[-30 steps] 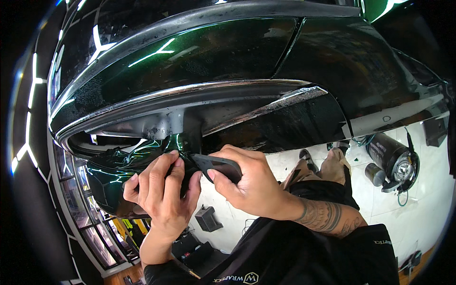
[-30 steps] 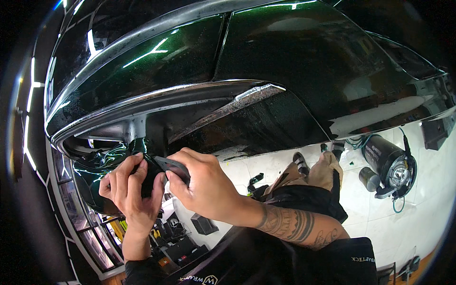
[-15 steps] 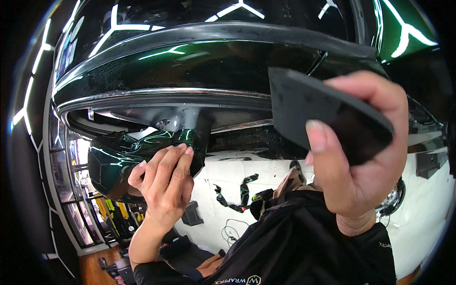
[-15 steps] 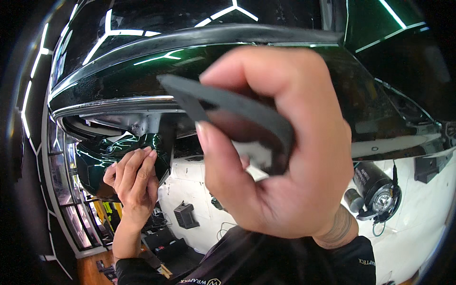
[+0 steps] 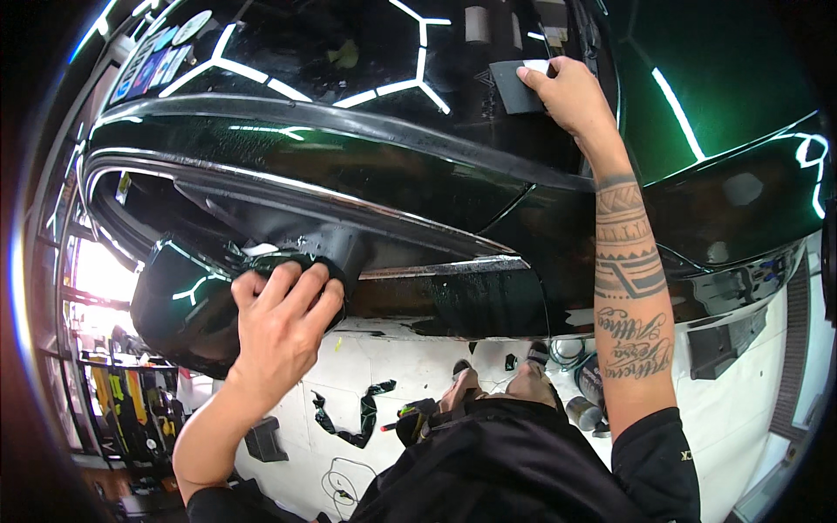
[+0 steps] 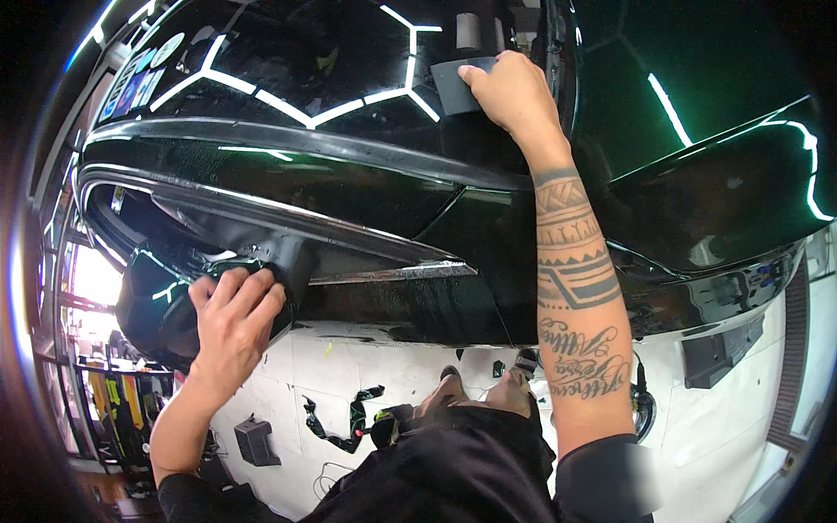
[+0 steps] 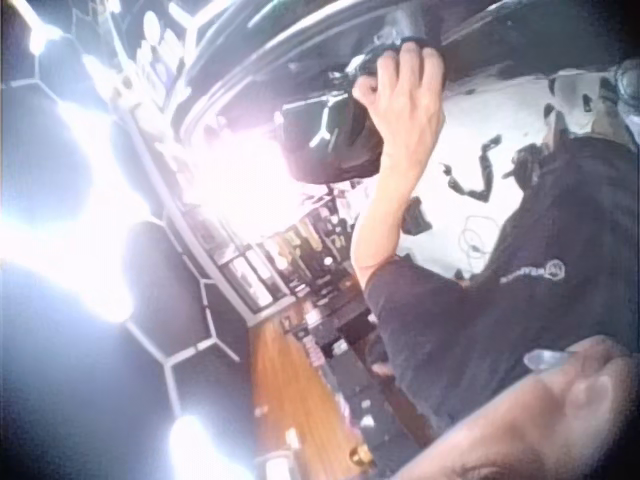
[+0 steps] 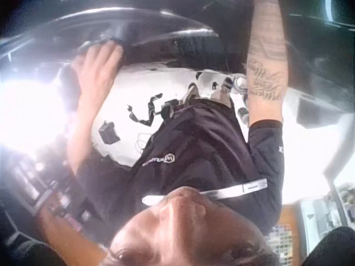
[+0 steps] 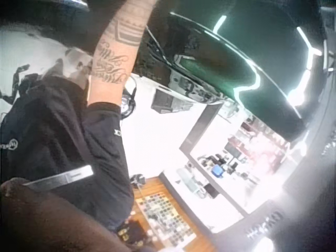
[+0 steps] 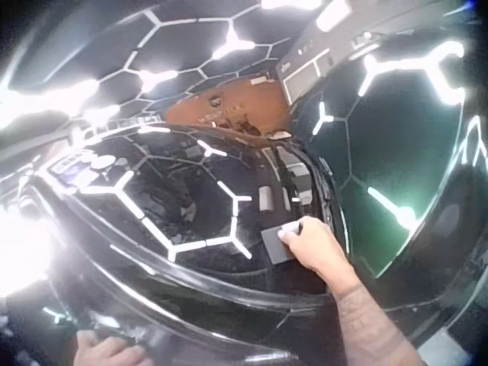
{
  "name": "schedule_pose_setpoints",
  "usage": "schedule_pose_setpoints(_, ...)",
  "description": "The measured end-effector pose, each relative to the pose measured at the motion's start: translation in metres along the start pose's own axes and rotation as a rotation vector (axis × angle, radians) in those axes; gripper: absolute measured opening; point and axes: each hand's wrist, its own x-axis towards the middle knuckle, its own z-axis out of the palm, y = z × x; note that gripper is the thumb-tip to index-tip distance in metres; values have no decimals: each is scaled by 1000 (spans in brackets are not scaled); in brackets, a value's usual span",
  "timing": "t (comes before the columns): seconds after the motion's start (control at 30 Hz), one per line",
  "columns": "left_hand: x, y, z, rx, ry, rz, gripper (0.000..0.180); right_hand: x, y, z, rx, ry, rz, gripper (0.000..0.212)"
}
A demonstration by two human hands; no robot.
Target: The person applies a dark green vinyl wrap to a car's side mirror. They smooth the material with a squeegee, trim excess with a knife, and tuck edges into crevices.
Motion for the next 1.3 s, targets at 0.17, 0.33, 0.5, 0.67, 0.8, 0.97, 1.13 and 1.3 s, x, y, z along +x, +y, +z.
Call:
schedule_pose_setpoints(0.17, 12, -9, -1, -53, -88, 59, 30, -1, 4, 0, -131, 18, -60, 66)
schedule_pose_setpoints(0.33, 22, -11, -11, -139, -82, 96, 37, -22, 10, -12, -167, 270, -233, 62)
schedule_pose_setpoints(0.5, 9, -18, -20, -196, -160, 2, 40, -197, -73, -128, 860, 228, -391, 37)
schedule_pose_setpoints(0.67, -5, 0, -23, -103, -217, -70, 42, -251, -78, -225, 284, -424, -924, 25)
schedule_pose_setpoints(0.8, -3, 33, -19, 60, -209, -94, 49, -259, -98, -202, 99, -327, -1006, 21)
schedule_pose_setpoints(0.97, -14, 38, -17, 44, -214, -142, 64, -245, -84, -108, 334, -636, -513, 20)
schedule_pose_setpoints(1.13, -15, 21, -16, -47, -193, -123, 53, -264, -70, -11, 764, -615, -130, 26)
schedule_pose_setpoints(1.3, -20, 30, -6, 63, -164, -146, 52, -270, -71, 5, 627, -487, -173, 20)
